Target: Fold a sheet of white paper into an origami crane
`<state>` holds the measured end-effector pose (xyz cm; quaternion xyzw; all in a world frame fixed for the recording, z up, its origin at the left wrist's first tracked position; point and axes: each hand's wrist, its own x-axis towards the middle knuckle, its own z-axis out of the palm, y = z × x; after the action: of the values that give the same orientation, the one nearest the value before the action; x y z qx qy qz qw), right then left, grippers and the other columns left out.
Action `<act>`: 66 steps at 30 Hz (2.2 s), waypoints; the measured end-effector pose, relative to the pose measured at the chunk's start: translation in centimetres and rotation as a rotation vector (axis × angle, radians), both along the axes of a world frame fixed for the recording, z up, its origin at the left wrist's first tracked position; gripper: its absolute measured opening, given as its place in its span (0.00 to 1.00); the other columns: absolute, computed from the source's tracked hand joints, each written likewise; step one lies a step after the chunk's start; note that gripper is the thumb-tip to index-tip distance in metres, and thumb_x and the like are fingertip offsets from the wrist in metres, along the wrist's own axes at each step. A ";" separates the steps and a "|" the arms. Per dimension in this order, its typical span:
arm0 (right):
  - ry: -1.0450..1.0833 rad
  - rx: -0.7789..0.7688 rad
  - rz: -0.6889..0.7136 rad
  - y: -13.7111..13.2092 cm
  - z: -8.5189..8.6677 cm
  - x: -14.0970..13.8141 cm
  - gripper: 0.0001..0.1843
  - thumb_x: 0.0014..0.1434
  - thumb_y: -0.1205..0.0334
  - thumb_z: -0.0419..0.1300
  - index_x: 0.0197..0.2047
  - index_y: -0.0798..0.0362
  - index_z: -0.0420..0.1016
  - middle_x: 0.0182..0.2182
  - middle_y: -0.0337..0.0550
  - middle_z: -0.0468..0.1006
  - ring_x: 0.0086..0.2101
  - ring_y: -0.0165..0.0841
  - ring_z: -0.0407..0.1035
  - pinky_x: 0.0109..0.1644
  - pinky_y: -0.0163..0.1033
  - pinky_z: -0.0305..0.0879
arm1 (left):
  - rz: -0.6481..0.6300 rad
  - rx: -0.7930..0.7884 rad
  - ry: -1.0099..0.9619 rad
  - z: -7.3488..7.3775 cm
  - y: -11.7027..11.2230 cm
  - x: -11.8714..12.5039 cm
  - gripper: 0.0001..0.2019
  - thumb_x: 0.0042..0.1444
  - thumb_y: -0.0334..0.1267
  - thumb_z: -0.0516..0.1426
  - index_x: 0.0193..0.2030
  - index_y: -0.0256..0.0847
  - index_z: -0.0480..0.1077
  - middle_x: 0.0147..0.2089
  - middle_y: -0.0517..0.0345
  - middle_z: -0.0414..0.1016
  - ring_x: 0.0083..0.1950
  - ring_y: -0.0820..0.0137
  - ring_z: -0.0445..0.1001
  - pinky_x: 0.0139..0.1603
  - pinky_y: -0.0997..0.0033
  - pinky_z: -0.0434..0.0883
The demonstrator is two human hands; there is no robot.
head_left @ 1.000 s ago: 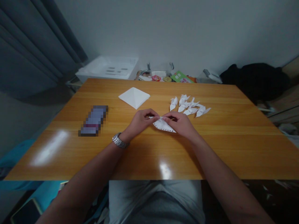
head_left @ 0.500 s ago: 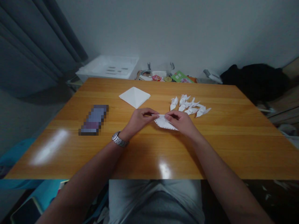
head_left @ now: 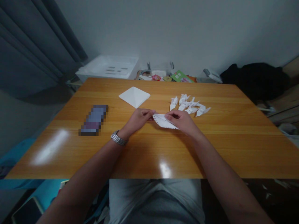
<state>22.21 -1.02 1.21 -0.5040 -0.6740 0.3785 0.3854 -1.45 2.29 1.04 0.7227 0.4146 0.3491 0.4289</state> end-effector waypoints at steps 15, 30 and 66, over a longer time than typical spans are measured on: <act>-0.014 -0.012 0.013 0.0 -0.3 -0.2 0.15 0.61 0.51 0.63 0.37 0.54 0.83 0.35 0.47 0.85 0.35 0.37 0.76 0.41 0.42 0.69 | -0.017 0.075 0.007 0.3 -0.6 0.4 0.12 0.61 0.45 0.63 0.38 0.36 0.81 0.38 0.51 0.84 0.37 0.70 0.79 0.40 0.72 0.75; -0.066 -0.013 0.014 0.0 -0.6 0.2 0.15 0.62 0.49 0.64 0.39 0.52 0.86 0.37 0.46 0.87 0.36 0.40 0.78 0.41 0.44 0.72 | -0.010 0.083 0.035 -0.2 -0.3 0.4 0.08 0.59 0.39 0.61 0.34 0.36 0.77 0.35 0.55 0.81 0.35 0.71 0.76 0.38 0.74 0.73; -0.327 0.060 0.149 -0.2 0.3 0.5 0.09 0.65 0.57 0.62 0.36 0.50 0.83 0.33 0.41 0.84 0.33 0.36 0.74 0.38 0.40 0.64 | -0.161 -0.059 -0.008 -2.0 -0.1 0.3 0.12 0.61 0.46 0.63 0.39 0.38 0.76 0.34 0.55 0.79 0.33 0.73 0.74 0.30 0.77 0.68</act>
<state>22.69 -1.24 1.52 -0.4956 -0.7741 0.2990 0.2564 -1.14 2.21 -0.94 0.7394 0.3636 0.3041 0.4782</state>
